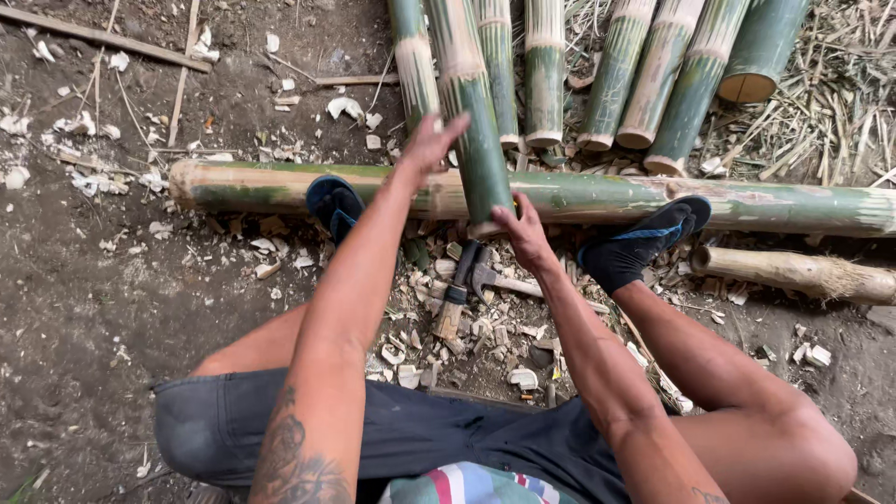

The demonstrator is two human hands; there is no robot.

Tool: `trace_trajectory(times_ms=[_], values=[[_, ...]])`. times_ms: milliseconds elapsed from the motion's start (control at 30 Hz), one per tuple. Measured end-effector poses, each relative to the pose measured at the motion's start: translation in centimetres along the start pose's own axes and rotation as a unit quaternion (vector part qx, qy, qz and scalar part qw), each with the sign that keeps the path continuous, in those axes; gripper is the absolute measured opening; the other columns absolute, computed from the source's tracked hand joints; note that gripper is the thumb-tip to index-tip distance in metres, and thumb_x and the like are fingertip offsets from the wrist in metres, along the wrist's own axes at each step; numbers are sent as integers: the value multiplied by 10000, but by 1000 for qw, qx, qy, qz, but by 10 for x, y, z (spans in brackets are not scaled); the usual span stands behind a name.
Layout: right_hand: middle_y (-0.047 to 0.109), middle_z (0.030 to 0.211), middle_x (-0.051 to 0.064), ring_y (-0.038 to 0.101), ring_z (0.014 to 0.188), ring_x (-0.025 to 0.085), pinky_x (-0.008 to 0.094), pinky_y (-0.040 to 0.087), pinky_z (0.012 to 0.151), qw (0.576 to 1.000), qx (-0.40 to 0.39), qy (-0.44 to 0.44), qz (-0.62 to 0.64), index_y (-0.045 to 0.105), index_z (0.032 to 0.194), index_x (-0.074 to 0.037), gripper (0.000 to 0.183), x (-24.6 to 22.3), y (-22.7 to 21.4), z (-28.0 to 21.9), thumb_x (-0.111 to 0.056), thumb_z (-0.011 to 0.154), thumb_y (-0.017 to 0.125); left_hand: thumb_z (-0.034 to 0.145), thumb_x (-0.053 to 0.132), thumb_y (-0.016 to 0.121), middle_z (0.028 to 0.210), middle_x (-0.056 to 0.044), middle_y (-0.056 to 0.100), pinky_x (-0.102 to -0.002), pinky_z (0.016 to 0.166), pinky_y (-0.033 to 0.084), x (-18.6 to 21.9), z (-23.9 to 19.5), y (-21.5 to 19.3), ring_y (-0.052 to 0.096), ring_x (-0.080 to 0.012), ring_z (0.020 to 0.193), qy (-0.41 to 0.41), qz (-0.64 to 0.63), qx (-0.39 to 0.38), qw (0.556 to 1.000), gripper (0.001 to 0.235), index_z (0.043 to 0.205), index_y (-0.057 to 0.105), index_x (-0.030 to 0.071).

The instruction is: The person uses a hammer to repeatedly strike the end of a bamboo segment, shaping and smoothing the rim. The person holds the bamboo segment with one hand and swings the hammer with the other, occasionally rotating the segment to work different areas.

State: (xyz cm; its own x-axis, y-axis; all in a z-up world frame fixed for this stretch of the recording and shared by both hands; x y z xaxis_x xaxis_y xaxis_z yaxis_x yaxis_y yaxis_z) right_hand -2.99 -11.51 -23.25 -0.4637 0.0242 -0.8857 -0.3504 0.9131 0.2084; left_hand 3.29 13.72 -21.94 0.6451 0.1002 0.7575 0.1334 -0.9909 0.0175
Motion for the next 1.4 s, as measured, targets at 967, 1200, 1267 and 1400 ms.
trace_trajectory(times_ms=[967, 1200, 1267, 1400], values=[[647, 1375, 141, 534, 1317, 358, 552, 349, 1128, 820, -14, -188, -540, 678, 1332, -153, 452, 24, -38, 55, -403, 955, 660, 743, 438, 1022, 1516, -144, 509, -476, 1189, 542, 69, -141, 17, 571, -337, 1404, 510, 230, -97, 823, 1234, 1596, 159, 215], [681, 1322, 147, 592, 1260, 369, 566, 394, 1070, 772, 4, -265, -578, 698, 1295, -129, 410, 25, -35, 55, -288, 919, 664, 719, 481, 1067, 1567, -144, 478, -424, 1226, 548, 100, -164, 25, 561, -293, 1424, 622, 108, -63, 773, 1341, 1636, 135, 184], [680, 1322, 153, 599, 1253, 370, 554, 412, 1066, 803, -4, -269, -531, 695, 1292, -115, 414, 26, -37, 54, -275, 910, 686, 725, 490, 1076, 1580, -144, 453, -420, 1219, 547, 109, -171, 33, 558, -299, 1411, 652, 101, -47, 750, 1340, 1627, 133, 184], [676, 1321, 164, 611, 1238, 372, 528, 447, 1059, 853, -24, -277, -442, 689, 1288, -87, 427, 33, -44, 56, -248, 894, 729, 672, 469, 1068, 1548, -143, 472, -433, 1174, 554, 116, -182, 35, 579, -313, 1368, 654, 89, -31, 751, 1309, 1614, 206, 183]])
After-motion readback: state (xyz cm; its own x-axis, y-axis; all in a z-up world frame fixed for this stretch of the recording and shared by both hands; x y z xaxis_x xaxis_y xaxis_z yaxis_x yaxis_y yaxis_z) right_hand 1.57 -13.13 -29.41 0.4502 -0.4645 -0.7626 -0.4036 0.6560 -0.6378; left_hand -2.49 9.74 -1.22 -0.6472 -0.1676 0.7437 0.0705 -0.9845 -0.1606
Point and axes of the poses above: each hand's wrist, its own z-axis towards the middle knuckle, its own y-axis out of the palm, x = y × z, the point moved 2 cm from there along z, towards the middle knuckle
